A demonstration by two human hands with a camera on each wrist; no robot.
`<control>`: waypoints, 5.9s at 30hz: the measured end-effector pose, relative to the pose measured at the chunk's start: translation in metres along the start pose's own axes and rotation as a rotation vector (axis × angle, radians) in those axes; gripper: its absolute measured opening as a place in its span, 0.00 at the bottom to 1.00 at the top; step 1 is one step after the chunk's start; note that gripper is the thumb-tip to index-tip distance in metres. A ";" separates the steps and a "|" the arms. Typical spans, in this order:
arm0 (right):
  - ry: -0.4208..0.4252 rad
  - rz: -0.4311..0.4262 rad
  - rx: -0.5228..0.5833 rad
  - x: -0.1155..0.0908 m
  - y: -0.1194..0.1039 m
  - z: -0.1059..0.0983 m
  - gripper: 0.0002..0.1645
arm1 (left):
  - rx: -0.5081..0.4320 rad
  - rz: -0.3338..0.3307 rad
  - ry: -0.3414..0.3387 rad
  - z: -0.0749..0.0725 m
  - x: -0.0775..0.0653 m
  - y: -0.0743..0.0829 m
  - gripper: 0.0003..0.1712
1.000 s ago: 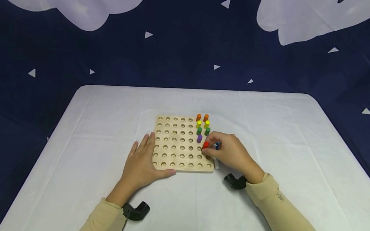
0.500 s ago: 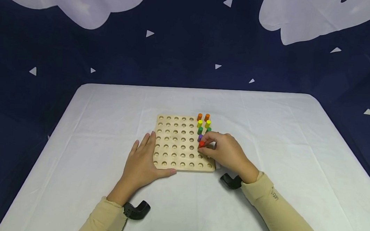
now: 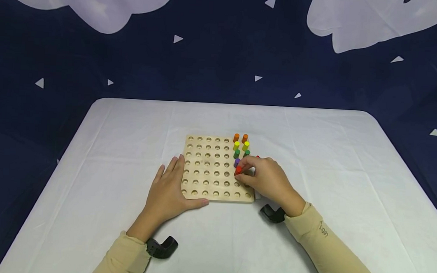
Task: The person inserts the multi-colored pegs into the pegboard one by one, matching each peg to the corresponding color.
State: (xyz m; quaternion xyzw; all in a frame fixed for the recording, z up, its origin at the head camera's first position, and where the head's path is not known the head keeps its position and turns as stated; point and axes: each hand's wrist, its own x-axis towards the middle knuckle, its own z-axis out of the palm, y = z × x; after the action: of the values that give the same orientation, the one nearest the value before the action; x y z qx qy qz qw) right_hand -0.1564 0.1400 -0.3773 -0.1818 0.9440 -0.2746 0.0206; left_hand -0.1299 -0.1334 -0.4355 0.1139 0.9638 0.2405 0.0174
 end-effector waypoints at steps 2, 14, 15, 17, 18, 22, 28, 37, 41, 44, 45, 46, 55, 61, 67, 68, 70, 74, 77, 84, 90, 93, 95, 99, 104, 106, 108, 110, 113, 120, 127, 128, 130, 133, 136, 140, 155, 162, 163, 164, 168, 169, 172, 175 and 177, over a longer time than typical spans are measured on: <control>-0.002 0.003 -0.011 0.000 0.000 0.001 0.08 | 0.002 0.001 0.001 0.000 0.000 0.000 0.85; 0.001 -0.011 -0.072 -0.005 0.000 -0.003 0.11 | 0.007 -0.007 -0.008 -0.001 0.000 0.001 0.85; 0.002 -0.012 -0.080 -0.007 -0.001 -0.005 0.12 | 0.008 -0.006 -0.006 -0.001 0.000 0.001 0.85; 0.010 -0.010 -0.087 -0.010 -0.001 -0.011 0.14 | 0.010 -0.003 -0.002 -0.001 0.000 0.001 0.85; 0.014 -0.007 -0.089 -0.012 -0.002 -0.014 0.14 | 0.011 0.000 0.000 -0.001 0.000 0.001 0.85; 0.043 0.000 -0.099 -0.018 0.003 -0.027 0.14 | 0.012 0.003 0.007 -0.001 0.000 0.001 0.85; 0.038 0.081 -0.120 -0.019 0.026 -0.043 0.15 | 0.009 0.005 0.014 -0.001 -0.001 0.001 0.84; -0.049 0.141 -0.229 0.000 0.054 -0.046 0.16 | 0.001 0.000 0.007 0.000 -0.001 0.001 0.85; -0.103 0.144 -0.280 0.010 0.053 -0.044 0.18 | -0.002 -0.005 0.004 0.000 -0.001 0.001 0.85; -0.136 0.144 -0.312 0.014 0.049 -0.044 0.18 | -0.002 -0.002 0.006 0.000 0.000 0.002 0.85; -0.144 0.142 -0.321 0.015 0.048 -0.044 0.17 | -0.001 0.000 0.006 0.000 0.000 0.002 0.85; -0.151 0.138 -0.329 0.016 0.047 -0.045 0.17 | 0.000 0.001 0.005 0.000 0.000 0.002 0.85; -0.197 0.150 -0.379 0.015 0.048 -0.045 0.15 | 0.003 0.006 -0.002 0.001 0.000 0.003 0.85; -0.195 0.164 -0.401 0.006 0.047 -0.048 0.12 | 0.001 0.007 0.008 0.001 -0.001 0.002 0.85; -0.227 0.179 -0.429 -0.006 0.044 -0.052 0.10 | 0.005 0.009 0.019 0.000 -0.002 0.002 0.85; -0.230 0.179 -0.429 -0.008 0.044 -0.052 0.10 | 0.006 0.009 0.020 0.000 -0.002 0.002 0.85; -0.230 0.177 -0.424 -0.010 0.043 -0.053 0.09 | 0.006 0.007 0.019 -0.001 -0.002 0.002 0.85; -0.218 0.168 -0.414 -0.012 0.046 -0.052 0.10 | 0.003 0.004 0.012 -0.001 -0.002 0.002 0.84; -0.194 0.157 -0.405 -0.013 0.048 -0.050 0.10 | 0.000 0.003 0.011 -0.001 -0.003 0.002 0.84; -0.118 0.161 -0.344 -0.013 0.050 -0.049 0.13 | 0.006 0.005 0.022 -0.001 -0.002 0.002 0.85; -0.077 0.167 -0.291 -0.012 0.048 -0.050 0.16 | 0.012 0.005 0.013 -0.003 -0.002 0.003 0.85; -0.052 0.164 -0.271 -0.011 0.048 -0.049 0.16 | 0.011 0.007 0.013 -0.002 -0.002 0.002 0.85; -0.032 0.161 -0.249 -0.009 0.048 -0.049 0.15 | 0.010 0.009 0.017 -0.001 -0.002 0.002 0.85; 0.002 0.148 -0.200 -0.007 0.047 -0.047 0.13 | 0.010 0.009 0.018 0.000 -0.002 0.001 0.85; 0.004 0.149 -0.121 -0.005 0.043 -0.046 0.12 | 0.014 0.008 0.012 0.000 -0.001 0.001 0.85; -0.001 0.156 -0.087 -0.005 0.040 -0.046 0.12 | 0.016 0.008 0.011 0.000 -0.001 0.001 0.85; -0.005 0.166 -0.049 -0.004 0.038 -0.045 0.12 | 0.016 0.009 0.013 0.000 -0.001 0.001 0.85; -0.008 0.174 -0.014 -0.004 0.036 -0.043 0.12 | 0.017 0.012 0.016 0.000 -0.001 0.001 0.85; -0.017 0.175 0.033 -0.004 0.032 -0.039 0.12 | 0.018 0.011 0.018 0.000 0.000 0.000 0.85; -0.032 0.128 0.056 -0.006 0.024 -0.028 0.10 | 0.016 0.008 0.013 0.001 -0.001 -0.001 0.85; -0.047 0.088 0.046 -0.007 0.020 -0.021 0.10 | 0.015 0.005 0.005 0.001 0.000 -0.001 0.85; -0.051 0.089 0.047 -0.007 0.020 -0.020 0.10 | 0.015 0.005 0.004 0.001 0.000 -0.001 0.85; -0.056 0.092 0.049 -0.008 0.020 -0.019 0.11 | 0.014 0.005 0.002 0.001 0.000 -0.001 0.85; -0.059 0.089 0.051 -0.008 0.021 -0.017 0.11 | 0.016 0.004 0.001 0.002 0.000 -0.001 0.85; -0.053 0.076 0.043 -0.007 0.022 -0.016 0.11 | 0.017 0.003 0.005 0.001 0.000 -0.001 0.85; -0.045 0.063 0.033 -0.007 0.022 -0.015 0.11 | 0.017 0.007 0.010 0.001 0.000 -0.001 0.84; -0.053 0.078 0.003 -0.007 0.022 -0.012 0.10 | 0.019 0.001 0.005 0.001 0.000 -0.001 0.84; -0.047 0.092 0.019 -0.011 0.025 -0.022 0.09 | 0.016 0.009 0.012 0.001 0.001 -0.001 0.85; -0.047 0.100 0.022 -0.010 0.027 -0.024 0.09 | 0.017 0.009 0.013 0.001 0.001 -0.001 0.84; -0.050 0.108 0.018 -0.010 0.029 -0.027 0.08 | 0.019 0.010 0.015 0.000 0.001 -0.001 0.84; -0.079 0.131 -0.007 -0.006 0.037 -0.034 0.12 | 0.021 0.010 0.012 0.000 0.001 0.000 0.85; -0.089 0.136 -0.012 -0.005 0.039 -0.035 0.13 | 0.020 0.008 0.009 0.000 0.001 0.000 0.84; -0.110 0.144 -0.032 0.000 0.045 -0.035 0.14 | 0.015 0.008 0.004 0.000 0.001 0.000 0.84; -0.122 0.156 -0.068 0.005 0.048 -0.033 0.14 | 0.008 0.006 0.005 0.000 0.000 -0.001 0.84; -0.131 0.160 -0.088 0.008 0.049 -0.032 0.14 | 0.005 0.005 0.007 0.001 0.000 -0.001 0.84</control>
State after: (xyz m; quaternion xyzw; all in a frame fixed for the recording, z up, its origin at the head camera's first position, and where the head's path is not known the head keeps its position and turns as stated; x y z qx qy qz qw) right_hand -0.1849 0.1922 -0.3755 -0.1239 0.9633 -0.2178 0.0960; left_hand -0.1302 -0.1337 -0.4368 0.1155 0.9642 0.2384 0.0134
